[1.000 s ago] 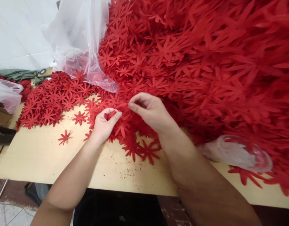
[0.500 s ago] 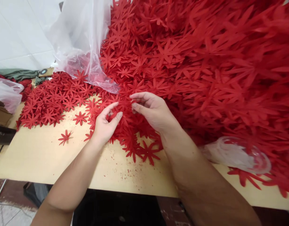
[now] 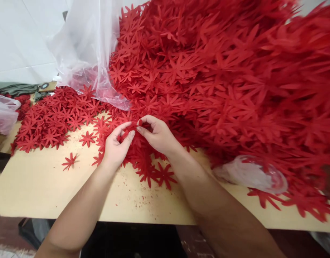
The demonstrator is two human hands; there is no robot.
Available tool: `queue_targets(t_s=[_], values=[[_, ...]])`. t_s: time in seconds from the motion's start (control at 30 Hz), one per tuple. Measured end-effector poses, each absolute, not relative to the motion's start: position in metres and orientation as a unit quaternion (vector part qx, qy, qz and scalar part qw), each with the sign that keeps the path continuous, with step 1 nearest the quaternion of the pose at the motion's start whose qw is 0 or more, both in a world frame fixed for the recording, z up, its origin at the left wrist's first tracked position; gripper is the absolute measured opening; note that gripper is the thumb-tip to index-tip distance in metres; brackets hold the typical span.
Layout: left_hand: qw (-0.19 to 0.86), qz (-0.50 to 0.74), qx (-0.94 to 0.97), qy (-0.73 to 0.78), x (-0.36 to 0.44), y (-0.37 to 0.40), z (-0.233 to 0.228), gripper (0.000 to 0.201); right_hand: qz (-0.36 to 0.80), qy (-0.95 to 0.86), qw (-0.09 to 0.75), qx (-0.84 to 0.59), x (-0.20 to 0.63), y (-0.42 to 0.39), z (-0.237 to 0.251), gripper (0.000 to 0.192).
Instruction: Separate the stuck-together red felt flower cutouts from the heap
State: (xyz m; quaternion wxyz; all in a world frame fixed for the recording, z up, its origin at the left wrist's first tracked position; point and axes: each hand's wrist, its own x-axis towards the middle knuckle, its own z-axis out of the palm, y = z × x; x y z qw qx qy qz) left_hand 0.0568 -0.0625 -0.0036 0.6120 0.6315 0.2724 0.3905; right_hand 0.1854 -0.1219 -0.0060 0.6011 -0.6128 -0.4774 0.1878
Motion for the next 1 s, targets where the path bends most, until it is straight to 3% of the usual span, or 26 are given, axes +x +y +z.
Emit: queue_targets(t_s=[0.27, 0.6, 0.73, 1.0], values=[[0.598, 0.397, 0.636, 0.284, 0.059, -0.063, -0.007, 0.028, 0.177, -0.458, 0.617, -0.615, 0.181, -0.122, -0.001, 0.013], [0.642, 0.387, 0.611, 0.255, 0.059, -0.062, -0.004, 0.03, 0.226, -0.462, 0.61, -0.603, 0.173, -0.123, 0.001, 0.049], [0.629, 0.411, 0.603, 0.268, 0.06, -0.062, -0.005, 0.016, 0.241, -0.457, 0.617, -0.593, 0.171, -0.123, 0.001, 0.038], [0.626, 0.48, 0.483, 0.38, 0.053, -0.037, -0.002, 0.019, 0.273, -0.493, 0.575, -0.593, 0.187, -0.132, 0.012, 0.02]])
